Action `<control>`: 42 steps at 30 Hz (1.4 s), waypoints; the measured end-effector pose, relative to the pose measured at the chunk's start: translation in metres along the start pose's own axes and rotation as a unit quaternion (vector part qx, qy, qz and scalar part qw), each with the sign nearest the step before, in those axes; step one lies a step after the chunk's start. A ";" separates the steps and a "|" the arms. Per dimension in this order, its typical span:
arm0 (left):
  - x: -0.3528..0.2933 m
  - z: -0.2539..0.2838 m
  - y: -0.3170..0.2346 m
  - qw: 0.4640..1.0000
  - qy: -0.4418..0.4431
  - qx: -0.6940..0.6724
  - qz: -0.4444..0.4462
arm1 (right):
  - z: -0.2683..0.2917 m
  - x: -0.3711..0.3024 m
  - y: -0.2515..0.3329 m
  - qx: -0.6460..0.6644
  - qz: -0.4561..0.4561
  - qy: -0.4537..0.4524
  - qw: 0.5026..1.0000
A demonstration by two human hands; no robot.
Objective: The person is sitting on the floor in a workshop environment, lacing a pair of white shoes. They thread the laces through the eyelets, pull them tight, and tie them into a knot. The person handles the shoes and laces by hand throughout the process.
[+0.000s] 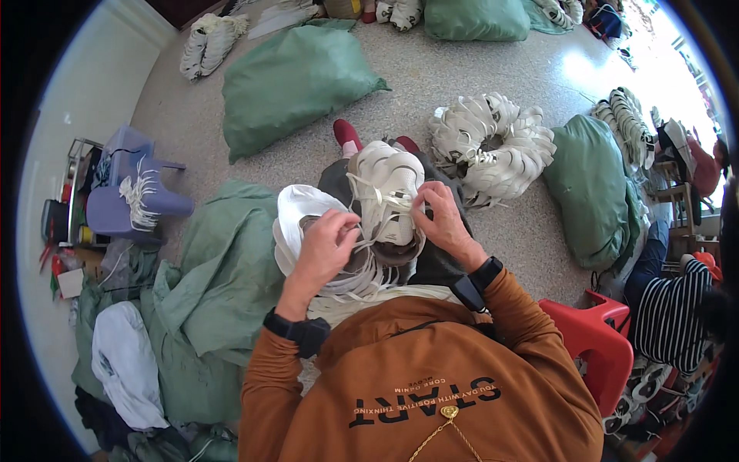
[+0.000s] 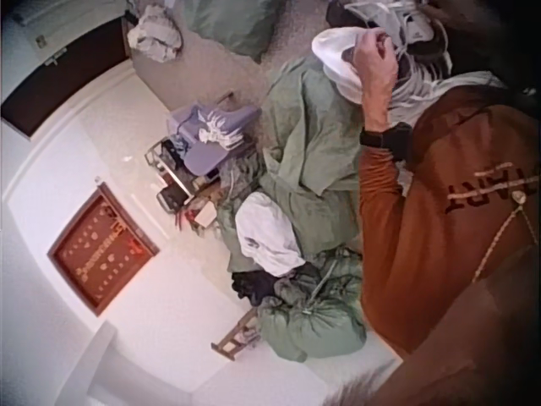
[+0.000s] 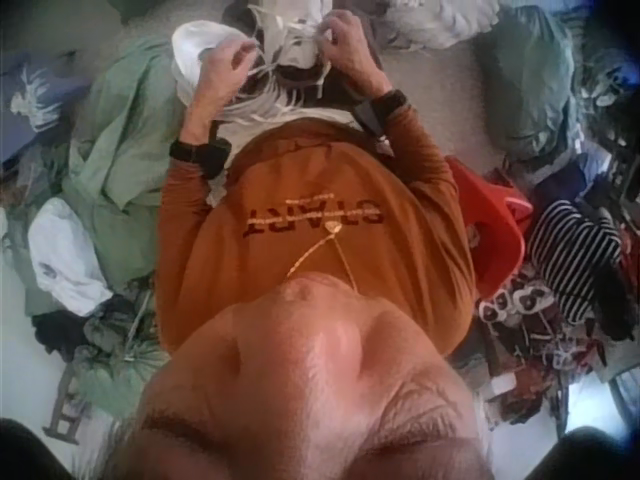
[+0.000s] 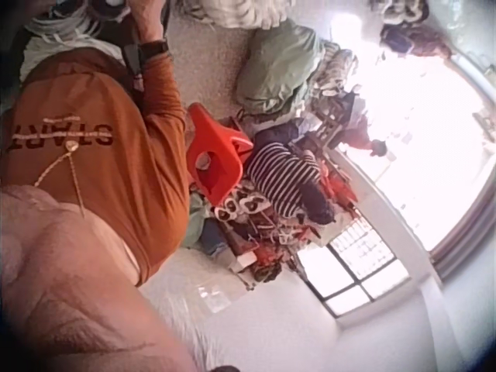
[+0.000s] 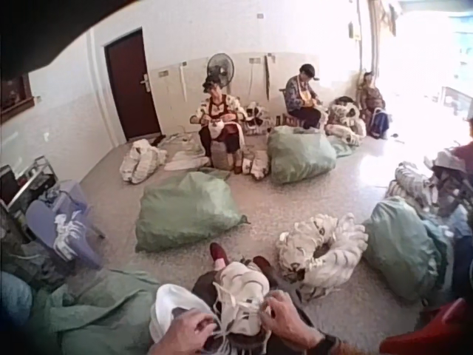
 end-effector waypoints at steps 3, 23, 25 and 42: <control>0.023 -0.020 0.001 0.997 -0.034 0.057 -0.040 | 0.004 0.002 0.003 0.016 0.012 0.041 0.999; 0.064 -0.056 0.032 0.998 -0.058 0.036 -0.002 | -0.014 0.005 0.030 -0.176 0.073 0.101 0.976; 0.066 -0.057 0.031 0.999 -0.048 0.023 -0.001 | -0.013 0.001 0.031 -0.177 0.082 0.126 0.973; 0.054 -0.056 0.024 0.987 -0.123 0.077 -0.074 | -0.003 -0.014 0.028 0.478 -0.316 0.275 0.772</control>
Point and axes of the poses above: each hand's wrist, its own x-axis towards the middle knuckle, its own z-axis out of the back of the hand, y = z × x, the point moved 2 cm from there along x, towards the middle knuckle, and after that the axes turned 14 degrees about y, right-handed, at the moved point
